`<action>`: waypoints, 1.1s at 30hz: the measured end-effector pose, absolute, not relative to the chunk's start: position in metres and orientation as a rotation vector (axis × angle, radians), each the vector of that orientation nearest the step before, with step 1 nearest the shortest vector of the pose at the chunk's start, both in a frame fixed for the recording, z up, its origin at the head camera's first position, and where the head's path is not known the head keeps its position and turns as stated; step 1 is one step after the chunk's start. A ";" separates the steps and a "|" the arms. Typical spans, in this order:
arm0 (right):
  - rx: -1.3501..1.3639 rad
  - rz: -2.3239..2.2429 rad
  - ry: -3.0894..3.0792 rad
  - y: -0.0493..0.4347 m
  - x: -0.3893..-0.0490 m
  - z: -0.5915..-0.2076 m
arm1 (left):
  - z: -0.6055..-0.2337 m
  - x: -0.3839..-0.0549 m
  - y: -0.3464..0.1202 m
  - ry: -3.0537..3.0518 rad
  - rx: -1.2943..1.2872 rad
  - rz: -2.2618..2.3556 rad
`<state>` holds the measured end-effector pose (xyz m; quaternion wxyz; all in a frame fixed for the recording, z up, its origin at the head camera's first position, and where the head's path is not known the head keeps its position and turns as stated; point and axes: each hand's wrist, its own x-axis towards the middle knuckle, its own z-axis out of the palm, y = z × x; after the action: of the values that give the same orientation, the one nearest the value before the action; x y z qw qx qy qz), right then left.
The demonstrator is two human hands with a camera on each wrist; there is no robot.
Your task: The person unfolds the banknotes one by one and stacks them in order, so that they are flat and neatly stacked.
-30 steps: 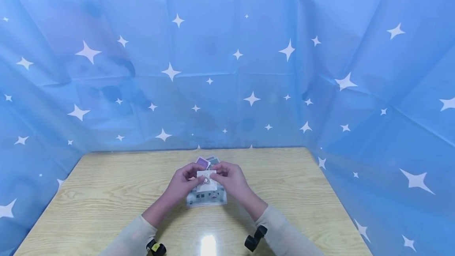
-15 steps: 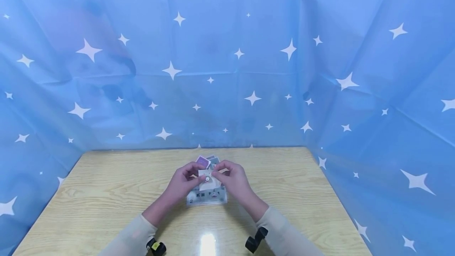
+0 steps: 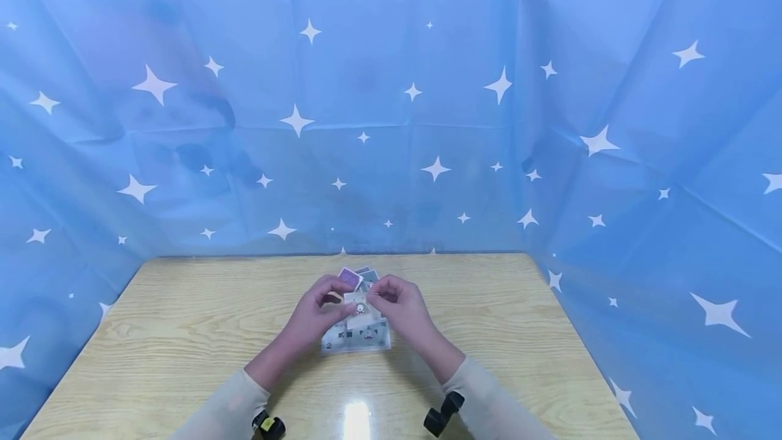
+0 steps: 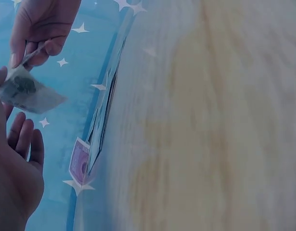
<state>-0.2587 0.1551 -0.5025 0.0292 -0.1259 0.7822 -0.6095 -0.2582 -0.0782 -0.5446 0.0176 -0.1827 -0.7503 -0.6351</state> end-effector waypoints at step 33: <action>-0.335 -1.880 2.378 0.167 -0.253 -0.501 | -0.540 -0.252 -0.094 -2.334 -0.454 -2.102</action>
<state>-0.2534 0.1671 -0.5011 0.0460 -0.1097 0.7789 -0.6157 -0.2522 -0.0942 -0.5405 -0.0161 -0.1430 -0.7353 -0.6623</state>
